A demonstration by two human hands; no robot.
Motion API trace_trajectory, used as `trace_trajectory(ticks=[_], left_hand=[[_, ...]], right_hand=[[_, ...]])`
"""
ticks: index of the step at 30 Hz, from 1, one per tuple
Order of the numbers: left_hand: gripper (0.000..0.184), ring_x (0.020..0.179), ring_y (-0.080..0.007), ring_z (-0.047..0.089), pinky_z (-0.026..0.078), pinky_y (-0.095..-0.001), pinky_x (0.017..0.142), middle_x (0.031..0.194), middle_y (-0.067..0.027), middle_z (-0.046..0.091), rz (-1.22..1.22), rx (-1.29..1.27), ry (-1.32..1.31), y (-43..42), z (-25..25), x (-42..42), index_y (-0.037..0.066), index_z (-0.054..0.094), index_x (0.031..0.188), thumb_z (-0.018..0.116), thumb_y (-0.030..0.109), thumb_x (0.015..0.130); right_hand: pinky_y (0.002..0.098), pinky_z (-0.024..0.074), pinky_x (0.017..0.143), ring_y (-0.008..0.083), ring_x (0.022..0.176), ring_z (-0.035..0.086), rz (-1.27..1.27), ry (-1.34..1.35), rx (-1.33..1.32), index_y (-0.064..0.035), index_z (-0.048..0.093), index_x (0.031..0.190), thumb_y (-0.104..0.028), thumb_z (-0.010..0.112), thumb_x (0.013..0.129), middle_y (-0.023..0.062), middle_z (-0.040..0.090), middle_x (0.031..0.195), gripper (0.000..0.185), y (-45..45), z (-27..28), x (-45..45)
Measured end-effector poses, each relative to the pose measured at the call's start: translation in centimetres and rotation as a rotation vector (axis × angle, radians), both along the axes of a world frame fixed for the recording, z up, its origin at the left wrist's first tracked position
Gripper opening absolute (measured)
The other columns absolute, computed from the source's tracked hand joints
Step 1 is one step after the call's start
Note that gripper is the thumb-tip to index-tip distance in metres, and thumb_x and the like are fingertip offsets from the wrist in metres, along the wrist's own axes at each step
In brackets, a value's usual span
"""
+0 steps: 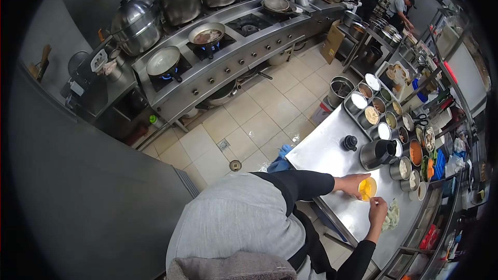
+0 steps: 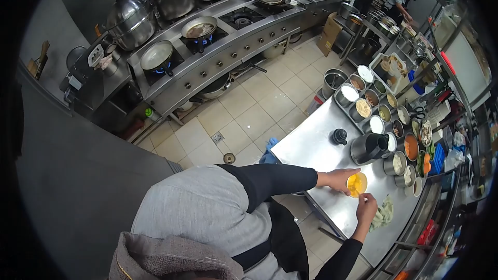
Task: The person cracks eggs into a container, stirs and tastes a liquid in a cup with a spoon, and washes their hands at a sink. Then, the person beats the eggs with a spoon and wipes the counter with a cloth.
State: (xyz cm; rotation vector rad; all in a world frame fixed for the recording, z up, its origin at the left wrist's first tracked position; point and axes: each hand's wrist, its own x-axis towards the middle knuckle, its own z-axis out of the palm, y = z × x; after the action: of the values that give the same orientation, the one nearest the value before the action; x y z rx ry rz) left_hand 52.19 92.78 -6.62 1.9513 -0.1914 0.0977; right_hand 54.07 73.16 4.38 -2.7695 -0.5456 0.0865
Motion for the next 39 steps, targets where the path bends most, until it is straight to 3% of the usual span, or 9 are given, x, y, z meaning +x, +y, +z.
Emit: trace_trajectory(ticks=[9, 14, 17, 18, 21, 23, 25, 30, 39], left_hand=[[0.122, 0.123, -0.0381, 0.052, 0.045, -0.0407, 0.102, 0.142, -0.0207, 0.042, -0.012, 0.076, 0.025, 0.0, 1.5, -0.6, 0.01, 0.014, 0.157, 0.088, 0.035, 0.064], [0.122, 0.137, -0.0363, 0.042, 0.038, -0.0378, 0.112, 0.156, -0.0206, 0.03, 0.033, 0.083, -0.057, -0.6, -0.2, 0.2, 0.004, 0.017, 0.156, 0.089, 0.036, 0.063], [0.12, 0.138, -0.0356, 0.042, 0.037, -0.0384, 0.113, 0.154, -0.022, 0.034, -0.034, 0.012, 0.027, -0.1, 0.8, 0.2, 0.004, 0.02, 0.155, 0.089, 0.036, 0.063], [0.118, 0.137, -0.0344, 0.043, 0.037, -0.0382, 0.113, 0.15, -0.0228, 0.04, -0.01, -0.001, 0.019, -0.3, 0.2, 0.3, 0.004, 0.022, 0.155, 0.089, 0.034, 0.063], [0.114, 0.136, -0.0333, 0.045, 0.038, -0.0375, 0.111, 0.148, -0.0225, 0.043, -0.01, -0.132, -0.031, -0.4, -0.4, 0.3, 0.003, 0.026, 0.153, 0.09, 0.032, 0.063], [0.109, 0.134, -0.0328, 0.047, 0.038, -0.0372, 0.111, 0.143, -0.0215, 0.048, 0.007, -0.12, -0.028, -0.3, 1.2, -0.4, 0.003, 0.031, 0.15, 0.09, 0.032, 0.063], [0.108, 0.133, -0.0338, 0.048, 0.038, -0.0389, 0.111, 0.143, -0.0206, 0.047, 0.046, -0.071, 0.029, 0.1, 3.0, -1.2, 0.004, 0.032, 0.148, 0.09, 0.034, 0.063], [0.119, 0.145, -0.037, 0.029, 0.031, -0.0407, 0.117, 0.157, -0.0204, 0.025, -0.075, 0.122, -0.129, 0.7, 3.3, -0.2, 0.001, 0.019, 0.154, 0.086, 0.046, 0.066], [0.11, 0.136, -0.0365, 0.041, 0.037, -0.0418, 0.112, 0.15, -0.0188, 0.033, -0.175, 0.168, -0.065, 1.6, 2.4, 1.2, 0.004, 0.027, 0.152, 0.084, 0.046, 0.068]], right_hand=[[0.0448, 0.0516, 0.069, 0.0346, 0.072, 0.068, 0.124, -0.002, -0.065, -0.0052, 0.072, 0.093, -0.019, 0.068, 0.085, 0.0191, 0.069, 0.076, 0.017, -0.2, 0.0, 0.1], [0.0437, 0.0524, 0.07, 0.0344, 0.072, 0.068, 0.016, -0.033, -0.012, -0.0047, 0.071, 0.092, -0.022, 0.07, 0.084, 0.0206, 0.069, 0.079, 0.019, -0.2, 0.4, 0.4], [0.042, 0.0518, 0.066, 0.0307, 0.067, 0.067, 0.074, 0.137, 0.072, -0.0012, 0.071, 0.09, -0.017, 0.07, 0.083, 0.0191, 0.068, 0.073, 0.017, -0.7, 0.2, 0.3], [0.0436, 0.0522, 0.068, 0.034, 0.069, 0.067, -0.046, 0.071, 0.078, -0.0005, 0.072, 0.09, -0.017, 0.07, 0.083, 0.0202, 0.069, 0.076, 0.018, -0.8, 0.1, 0.7], [0.0447, 0.0522, 0.075, 0.0391, 0.077, 0.066, 0.21, -0.149, 0.048, -0.001, 0.073, 0.091, -0.024, 0.071, 0.083, 0.0231, 0.069, 0.081, 0.024, -3.3, -4.6, 2.1], [0.0452, 0.0531, 0.077, 0.0383, 0.082, 0.068, 0.059, 0.097, -0.01, -0.0043, 0.074, 0.092, -0.027, 0.069, 0.084, 0.0234, 0.069, 0.085, 0.024, -0.5, 0.6, -0.1], [0.0446, 0.0532, 0.078, 0.0376, 0.084, 0.068, -0.092, -0.065, 0.102, -0.0064, 0.075, 0.094, -0.027, 0.069, 0.085, 0.0212, 0.07, 0.087, 0.023, -1.4, -0.4, 0.2], [0.0451, 0.0532, 0.083, 0.0361, 0.091, 0.068, -0.053, 0.07, 0.004, -0.0114, 0.076, 0.094, -0.025, 0.068, 0.084, 0.0156, 0.072, 0.097, 0.018, -0.6, -0.2, -0.3], [0.0447, 0.0536, 0.083, 0.035, 0.09, 0.068, -0.066, 0.105, -0.029, -0.0129, 0.076, 0.096, -0.029, 0.067, 0.086, 0.0156, 0.072, 0.095, 0.021, -0.6, -0.6, -1.0]])
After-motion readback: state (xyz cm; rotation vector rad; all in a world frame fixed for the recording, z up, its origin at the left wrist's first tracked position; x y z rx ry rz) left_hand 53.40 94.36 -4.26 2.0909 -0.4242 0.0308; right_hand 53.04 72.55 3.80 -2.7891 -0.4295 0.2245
